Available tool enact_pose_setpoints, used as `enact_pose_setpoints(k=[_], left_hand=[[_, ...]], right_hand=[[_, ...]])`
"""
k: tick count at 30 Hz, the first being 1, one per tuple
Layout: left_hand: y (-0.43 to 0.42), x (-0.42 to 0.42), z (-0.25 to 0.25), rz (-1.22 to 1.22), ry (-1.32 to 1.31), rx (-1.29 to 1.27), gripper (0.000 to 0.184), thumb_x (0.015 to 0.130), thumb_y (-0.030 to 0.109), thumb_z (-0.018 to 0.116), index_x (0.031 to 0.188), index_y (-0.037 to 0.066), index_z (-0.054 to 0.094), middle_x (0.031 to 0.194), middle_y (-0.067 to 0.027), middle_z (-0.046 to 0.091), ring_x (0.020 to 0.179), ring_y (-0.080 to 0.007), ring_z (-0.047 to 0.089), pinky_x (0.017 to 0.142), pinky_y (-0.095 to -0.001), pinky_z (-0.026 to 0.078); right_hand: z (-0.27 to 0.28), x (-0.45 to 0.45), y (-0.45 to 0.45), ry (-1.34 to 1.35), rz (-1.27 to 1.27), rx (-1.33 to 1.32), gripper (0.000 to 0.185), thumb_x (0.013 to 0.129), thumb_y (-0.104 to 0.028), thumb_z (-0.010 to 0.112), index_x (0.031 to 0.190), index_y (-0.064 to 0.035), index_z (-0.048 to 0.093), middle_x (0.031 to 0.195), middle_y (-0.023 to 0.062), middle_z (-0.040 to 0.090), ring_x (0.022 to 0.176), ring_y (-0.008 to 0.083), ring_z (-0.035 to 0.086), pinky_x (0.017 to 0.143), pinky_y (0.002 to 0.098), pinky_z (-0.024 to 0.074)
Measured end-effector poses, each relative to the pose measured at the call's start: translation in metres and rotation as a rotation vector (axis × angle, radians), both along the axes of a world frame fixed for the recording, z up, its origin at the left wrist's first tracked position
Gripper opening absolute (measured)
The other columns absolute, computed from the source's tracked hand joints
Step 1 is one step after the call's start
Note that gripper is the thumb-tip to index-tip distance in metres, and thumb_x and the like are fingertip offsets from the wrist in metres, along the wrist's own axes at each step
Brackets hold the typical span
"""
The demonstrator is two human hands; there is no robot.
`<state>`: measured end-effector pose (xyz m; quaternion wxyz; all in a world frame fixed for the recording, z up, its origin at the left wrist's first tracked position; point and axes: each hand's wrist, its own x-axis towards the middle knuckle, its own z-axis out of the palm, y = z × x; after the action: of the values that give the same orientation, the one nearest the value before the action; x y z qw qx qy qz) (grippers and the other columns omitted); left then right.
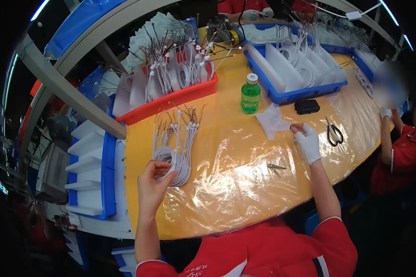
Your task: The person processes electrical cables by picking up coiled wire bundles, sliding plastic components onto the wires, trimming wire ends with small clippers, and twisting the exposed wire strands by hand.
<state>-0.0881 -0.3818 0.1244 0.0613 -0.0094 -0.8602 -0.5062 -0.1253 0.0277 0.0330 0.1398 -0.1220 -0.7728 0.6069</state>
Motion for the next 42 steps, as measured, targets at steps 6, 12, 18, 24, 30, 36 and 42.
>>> enact_pose_setpoints(k=[6, 12, 18, 24, 30, 36, 42], left_hand=[[0.065, 0.039, -0.012, -0.513, -0.137, -0.231, 0.025, 0.072, 0.011, 0.074, 0.082, 0.0, 0.054, 0.076, -0.0084, 0.058, 0.066, -0.0168, 0.059, 0.059, -0.0255, 0.048], [0.103, 0.02, -0.06, -0.556, -0.125, -0.265, 0.03, 0.078, 0.025, 0.07, 0.082, -0.001, 0.056, 0.071, -0.0115, 0.059, 0.065, -0.0206, 0.06, 0.059, -0.0298, 0.048], [0.148, -0.038, -0.087, -0.389, -0.035, -0.385, 0.035, 0.069, 0.026, 0.074, 0.085, -0.003, 0.062, 0.072, -0.0116, 0.061, 0.061, -0.0206, 0.059, 0.059, -0.03, 0.048], [0.14, -0.056, -0.079, -0.542, -0.41, 0.057, 0.03, 0.076, 0.021, 0.069, 0.096, -0.001, 0.062, 0.079, -0.0068, 0.066, 0.068, -0.0153, 0.063, 0.058, -0.0259, 0.048], [0.13, -0.031, -0.044, -0.575, -0.537, 0.579, 0.018, 0.083, 0.011, 0.064, 0.098, 0.001, 0.063, 0.087, -0.0051, 0.066, 0.078, -0.0119, 0.064, 0.064, -0.0209, 0.05], [0.128, -0.015, -0.04, -0.508, -0.386, 0.545, 0.012, 0.083, 0.005, 0.063, 0.092, -0.002, 0.064, 0.084, -0.0073, 0.067, 0.079, -0.0137, 0.065, 0.065, -0.0223, 0.051], [0.127, -0.013, -0.047, -0.445, -0.205, 0.44, 0.006, 0.08, 0.0, 0.065, 0.084, -0.003, 0.063, 0.075, -0.007, 0.066, 0.07, -0.0103, 0.063, 0.061, -0.0211, 0.05]], right_hand=[[0.033, 0.069, -0.05, -0.099, 0.32, 0.905, 0.031, 0.068, -0.017, 0.074, 0.09, 0.0026, 0.065, 0.083, 0.0126, 0.064, 0.079, 0.0242, 0.061, 0.073, 0.0326, 0.048], [0.015, 0.083, -0.057, -0.03, 0.219, 0.816, 0.024, 0.066, -0.016, 0.072, 0.084, -0.001, 0.065, 0.081, 0.0134, 0.062, 0.08, 0.0298, 0.058, 0.073, 0.0367, 0.0463], [0.017, 0.082, -0.069, 0.191, 0.08, 0.837, 0.021, 0.065, -0.015, 0.072, 0.078, -0.002, 0.063, 0.079, 0.0126, 0.062, 0.077, 0.0297, 0.058, 0.07, 0.037, 0.0465], [0.023, 0.089, -0.076, 0.152, 0.011, 0.603, 0.024, 0.07, -0.012, 0.07, 0.087, 0.0, 0.059, 0.077, 0.0144, 0.063, 0.073, 0.0281, 0.062, 0.067, 0.0334, 0.0495], [0.052, 0.083, -0.088, 0.254, 0.114, 0.385, 0.025, 0.072, -0.01, 0.07, 0.091, 0.0, 0.058, 0.075, 0.011, 0.06, 0.067, 0.0226, 0.06, 0.063, 0.0301, 0.0473], [0.073, 0.082, -0.096, 0.379, 0.16, 0.449, 0.026, 0.066, -0.01, 0.076, 0.087, -0.0026, 0.062, 0.071, 0.0072, 0.058, 0.062, 0.0175, 0.058, 0.057, 0.0284, 0.0456], [0.07, 0.085, -0.102, 0.427, 0.139, 0.477, 0.025, 0.064, -0.012, 0.079, 0.083, -0.003, 0.064, 0.063, 0.0043, 0.056, 0.054, 0.0149, 0.056, 0.051, 0.0257, 0.0444]])
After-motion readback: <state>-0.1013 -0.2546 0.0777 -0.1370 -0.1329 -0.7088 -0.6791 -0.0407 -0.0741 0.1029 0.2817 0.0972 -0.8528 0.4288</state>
